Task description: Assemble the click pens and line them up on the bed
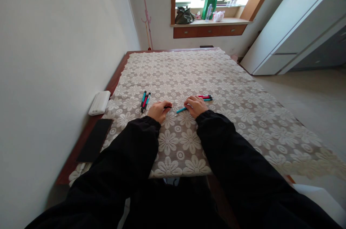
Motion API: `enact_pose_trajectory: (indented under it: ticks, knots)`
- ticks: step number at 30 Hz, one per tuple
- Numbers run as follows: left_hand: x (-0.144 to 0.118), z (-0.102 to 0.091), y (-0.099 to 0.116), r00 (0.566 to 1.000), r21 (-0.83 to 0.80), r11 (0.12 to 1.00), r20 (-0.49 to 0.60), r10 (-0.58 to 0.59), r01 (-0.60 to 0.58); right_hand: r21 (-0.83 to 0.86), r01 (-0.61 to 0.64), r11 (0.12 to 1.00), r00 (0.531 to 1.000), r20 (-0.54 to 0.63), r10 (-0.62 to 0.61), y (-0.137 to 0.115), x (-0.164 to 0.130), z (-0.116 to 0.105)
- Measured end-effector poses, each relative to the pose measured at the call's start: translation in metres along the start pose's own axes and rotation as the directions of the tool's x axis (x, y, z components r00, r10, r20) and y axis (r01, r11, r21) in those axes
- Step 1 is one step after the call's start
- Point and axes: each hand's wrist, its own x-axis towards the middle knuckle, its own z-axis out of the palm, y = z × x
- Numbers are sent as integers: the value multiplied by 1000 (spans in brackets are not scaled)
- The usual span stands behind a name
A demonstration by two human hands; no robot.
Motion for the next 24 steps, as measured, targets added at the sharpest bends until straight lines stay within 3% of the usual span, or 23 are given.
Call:
enact_pose_trajectory:
  ticks: [9,15,24]
  knots:
    - [1,-2,-1,999,-1,999,-15,-41,41,-17,-53,998,999,-2,53,8,0,5]
    - [2,-4,-1,995,90,991,-38,-97,100,-20,-66,998,998,-24,66,9,0,5]
    - [2,-4,2,998,120,990,-10,-68,69,14,52,999,999,13,-52,-1,0,2]
